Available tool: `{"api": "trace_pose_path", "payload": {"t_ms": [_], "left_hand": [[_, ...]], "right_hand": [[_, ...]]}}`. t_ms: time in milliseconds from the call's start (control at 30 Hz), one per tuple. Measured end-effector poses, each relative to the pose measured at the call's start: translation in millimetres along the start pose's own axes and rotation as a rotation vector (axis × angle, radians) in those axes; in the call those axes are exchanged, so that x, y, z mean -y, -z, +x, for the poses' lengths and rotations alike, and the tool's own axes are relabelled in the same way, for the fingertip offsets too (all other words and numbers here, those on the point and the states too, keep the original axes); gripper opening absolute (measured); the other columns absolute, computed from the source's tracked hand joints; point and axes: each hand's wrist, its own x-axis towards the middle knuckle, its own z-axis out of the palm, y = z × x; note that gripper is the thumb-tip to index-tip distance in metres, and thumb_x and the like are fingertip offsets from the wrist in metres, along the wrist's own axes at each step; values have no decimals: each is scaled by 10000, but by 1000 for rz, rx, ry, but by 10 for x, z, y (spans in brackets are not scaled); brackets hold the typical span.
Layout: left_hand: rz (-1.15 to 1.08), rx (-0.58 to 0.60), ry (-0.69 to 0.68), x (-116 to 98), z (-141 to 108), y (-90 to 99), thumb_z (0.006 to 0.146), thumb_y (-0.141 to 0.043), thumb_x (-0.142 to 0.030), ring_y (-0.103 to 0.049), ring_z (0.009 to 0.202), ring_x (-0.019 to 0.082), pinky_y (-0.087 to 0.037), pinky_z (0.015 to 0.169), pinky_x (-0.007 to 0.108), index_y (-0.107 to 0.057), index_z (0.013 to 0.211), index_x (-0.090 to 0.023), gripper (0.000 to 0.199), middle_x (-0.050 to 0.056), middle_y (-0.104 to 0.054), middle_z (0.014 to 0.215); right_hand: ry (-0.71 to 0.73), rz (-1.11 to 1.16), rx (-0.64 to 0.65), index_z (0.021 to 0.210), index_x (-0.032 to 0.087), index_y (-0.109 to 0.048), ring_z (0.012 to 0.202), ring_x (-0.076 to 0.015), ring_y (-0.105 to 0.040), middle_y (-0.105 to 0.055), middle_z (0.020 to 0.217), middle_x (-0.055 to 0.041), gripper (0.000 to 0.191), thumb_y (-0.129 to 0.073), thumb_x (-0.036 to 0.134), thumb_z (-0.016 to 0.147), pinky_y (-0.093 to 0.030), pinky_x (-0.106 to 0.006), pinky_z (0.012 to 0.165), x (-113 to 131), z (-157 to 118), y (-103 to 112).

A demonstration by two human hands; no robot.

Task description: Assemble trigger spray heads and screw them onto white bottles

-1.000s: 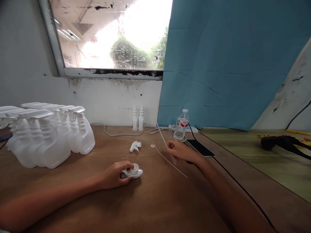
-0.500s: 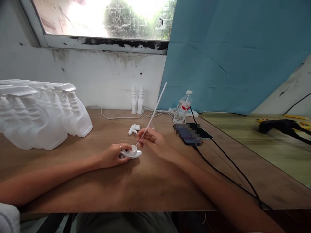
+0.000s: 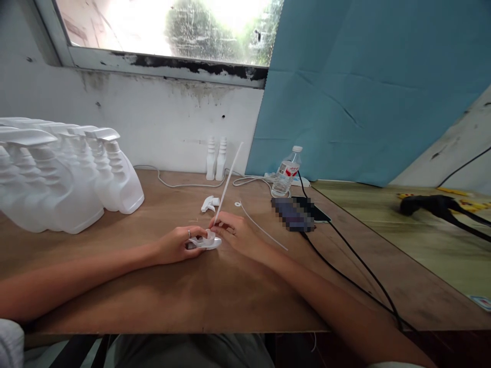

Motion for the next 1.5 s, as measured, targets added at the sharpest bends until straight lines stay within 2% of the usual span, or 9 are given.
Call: {"api": "trace_pose_path", "payload": {"t_ms": [133, 300, 600, 767, 867, 1000, 1233, 1433, 1500], "left_hand": [[-11, 0, -23, -1, -3, 6, 782, -604, -211, -629, 910, 145, -460, 802, 217, -575, 1105, -217, 324, 15, -666, 1065], [-23, 15, -24, -17, -3, 15, 782, -598, -211, -629, 897, 142, -463, 790, 212, -576, 1123, -207, 342, 27, -666, 1069], [-41, 16, -42, -8, 10, 15, 787, -586, -210, -616, 889, 143, -455, 806, 220, -584, 1118, -203, 331, 26, -661, 1049], [-32, 13, -16, -42, 13, 38, 786, -584, -203, -610, 858, 138, -445, 758, 211, -579, 1106, -224, 321, 8, -658, 1000], [-25, 20, 3, -50, 10, 42, 787, -579, -218, -598, 807, 132, -445, 731, 214, -566, 1097, -226, 310, 4, -643, 955], [-59, 2, 36, -34, 3, 25, 771, -597, -220, -597, 877, 145, -448, 794, 233, -523, 1112, -223, 349, 8, -623, 978], [-83, 12, 47, -28, 15, 17, 767, -589, -205, -586, 840, 137, -453, 780, 234, -523, 1075, -221, 316, 3, -623, 967], [-98, -3, 50, -38, 12, 4, 757, -596, -192, -594, 905, 149, -457, 810, 255, -503, 1073, -230, 331, 7, -623, 994], [-130, -13, 86, -36, 14, -2, 741, -609, -190, -603, 863, 145, -468, 763, 252, -478, 1078, -230, 364, 6, -628, 999]], "right_hand": [[60, -93, -34, 815, 185, -622, 727, -136, -568, -624, 784, -18, 119, -525, 204, 883, -436, -255, 661, -12, 5, -37], [-31, -39, -75, 768, 169, -601, 595, -118, -523, -597, 663, 2, 127, -535, 229, 858, -387, -230, 542, -24, 6, -99], [-8, -129, -66, 705, 176, -573, 604, -130, -519, -597, 659, -6, 140, -537, 182, 840, -392, -245, 563, 95, 27, -135], [28, -165, -102, 827, 183, -584, 668, -137, -505, -577, 775, -26, 118, -534, 264, 895, -412, -257, 602, 70, -48, -117], [158, -191, -59, 924, 189, -577, 743, -151, -519, -572, 899, -62, 96, -508, 254, 912, -443, -275, 655, 62, -110, -75], [312, -248, 29, 936, 196, -573, 862, -176, -544, -558, 985, -87, 147, -439, 145, 904, -461, -316, 775, 71, -136, -25], [348, -327, 63, 988, 212, -578, 858, -174, -559, -560, 1018, -83, 316, -405, 23, 803, -480, -312, 751, -22, -152, -19], [382, -406, 62, 1032, 209, -574, 934, -194, -569, -562, 1063, -102, 347, -420, 23, 782, -498, -339, 814, -46, -193, -20], [398, -453, 72, 1067, 207, -567, 946, -197, -570, -559, 1091, -107, 360, -426, 30, 788, -500, -347, 827, -53, -207, -6]]}}
